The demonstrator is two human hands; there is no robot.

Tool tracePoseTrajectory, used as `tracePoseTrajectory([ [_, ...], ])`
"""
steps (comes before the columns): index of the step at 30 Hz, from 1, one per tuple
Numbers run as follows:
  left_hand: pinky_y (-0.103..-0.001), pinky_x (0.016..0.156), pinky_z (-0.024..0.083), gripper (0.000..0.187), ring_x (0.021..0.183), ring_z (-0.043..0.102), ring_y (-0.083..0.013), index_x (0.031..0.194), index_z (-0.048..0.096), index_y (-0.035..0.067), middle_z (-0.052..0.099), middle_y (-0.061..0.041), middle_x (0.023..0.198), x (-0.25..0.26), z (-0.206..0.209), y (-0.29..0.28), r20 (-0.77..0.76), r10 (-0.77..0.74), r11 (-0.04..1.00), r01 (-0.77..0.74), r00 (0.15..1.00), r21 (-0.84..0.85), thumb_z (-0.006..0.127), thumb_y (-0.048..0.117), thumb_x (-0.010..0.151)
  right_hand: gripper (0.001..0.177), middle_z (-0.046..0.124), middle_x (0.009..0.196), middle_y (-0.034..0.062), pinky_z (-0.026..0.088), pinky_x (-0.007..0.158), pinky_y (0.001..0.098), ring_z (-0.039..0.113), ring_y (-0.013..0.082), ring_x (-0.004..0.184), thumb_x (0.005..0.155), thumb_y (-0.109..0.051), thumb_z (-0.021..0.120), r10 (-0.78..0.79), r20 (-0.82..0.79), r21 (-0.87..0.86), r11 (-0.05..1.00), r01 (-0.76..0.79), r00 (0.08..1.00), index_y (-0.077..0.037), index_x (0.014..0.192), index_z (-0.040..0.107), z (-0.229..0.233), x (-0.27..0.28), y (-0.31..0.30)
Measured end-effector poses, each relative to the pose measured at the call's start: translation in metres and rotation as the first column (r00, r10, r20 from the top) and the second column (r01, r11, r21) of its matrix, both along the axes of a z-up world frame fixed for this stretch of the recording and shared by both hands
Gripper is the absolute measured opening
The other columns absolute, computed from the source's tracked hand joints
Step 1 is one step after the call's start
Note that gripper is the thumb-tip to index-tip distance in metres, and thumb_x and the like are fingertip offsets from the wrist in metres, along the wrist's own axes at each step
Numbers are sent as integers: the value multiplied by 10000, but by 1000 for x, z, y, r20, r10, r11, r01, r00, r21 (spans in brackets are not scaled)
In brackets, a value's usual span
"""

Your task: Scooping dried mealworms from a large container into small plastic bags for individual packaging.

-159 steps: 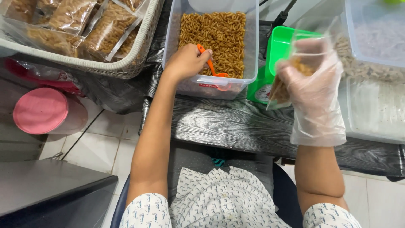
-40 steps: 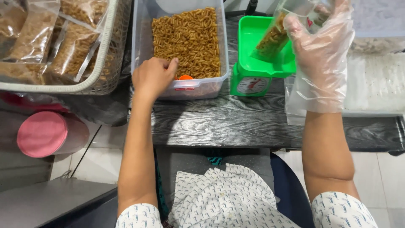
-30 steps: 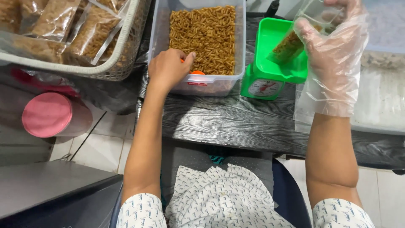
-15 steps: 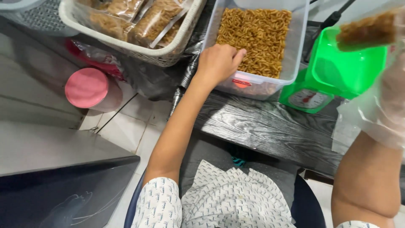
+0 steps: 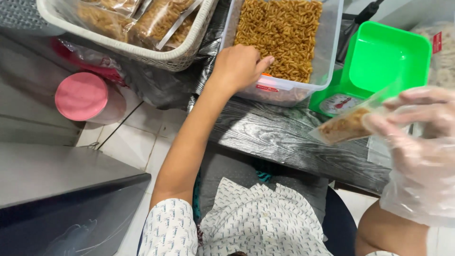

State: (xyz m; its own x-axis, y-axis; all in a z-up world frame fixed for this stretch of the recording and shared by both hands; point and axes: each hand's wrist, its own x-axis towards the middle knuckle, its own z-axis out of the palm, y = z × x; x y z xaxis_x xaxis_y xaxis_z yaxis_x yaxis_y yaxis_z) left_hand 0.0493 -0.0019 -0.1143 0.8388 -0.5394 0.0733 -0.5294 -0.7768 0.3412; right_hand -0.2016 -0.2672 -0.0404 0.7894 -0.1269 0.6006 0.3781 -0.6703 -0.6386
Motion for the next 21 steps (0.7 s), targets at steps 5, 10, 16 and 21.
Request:
tracePoseTrajectory([
  [5, -452, 466, 471, 861, 475, 618, -328, 538, 568, 110, 600, -84, 529, 8, -11, 8, 257, 19, 990, -53, 966, 127, 396, 773, 1059, 285, 729, 1098, 227, 554, 1076, 439, 701, 297, 1113, 872, -51, 989, 16, -38, -267, 963, -25, 999, -12, 896, 707, -24, 12, -12],
  [10, -435, 428, 425, 791, 429, 544, -284, 545, 526, 131, 514, -54, 481, -1, -2, 17, 231, -64, 996, 48, 971, 72, 449, 699, 1090, 222, 651, 1191, 194, 575, 1029, 412, 684, 261, 1054, 877, -51, 940, -38, -102, -145, 989, 23, 994, -8, 874, 723, -44, 12, -4],
  [16, -468, 501, 429, 518, 489, 528, -292, 611, 539, 103, 530, -61, 533, -4, 18, 14, -13, -41, 999, 41, 999, 32, 530, 345, 1069, 213, 654, 1173, 172, 534, 1029, 425, 667, 262, 1117, 869, -102, 922, -61, -125, -137, 990, 44, 990, -60, 842, 715, -62, 17, 3],
  [21, -513, 687, 535, 355, 772, 690, -323, 1013, 766, 80, 754, -114, 869, -7, 52, 7, -287, 24, 995, 3, 958, 96, 486, 298, 1002, 164, 661, 1187, 146, 513, 1036, 417, 667, 240, 1115, 870, -147, 906, -90, -194, -126, 990, 66, 977, -108, 858, 747, -73, 13, 5],
])
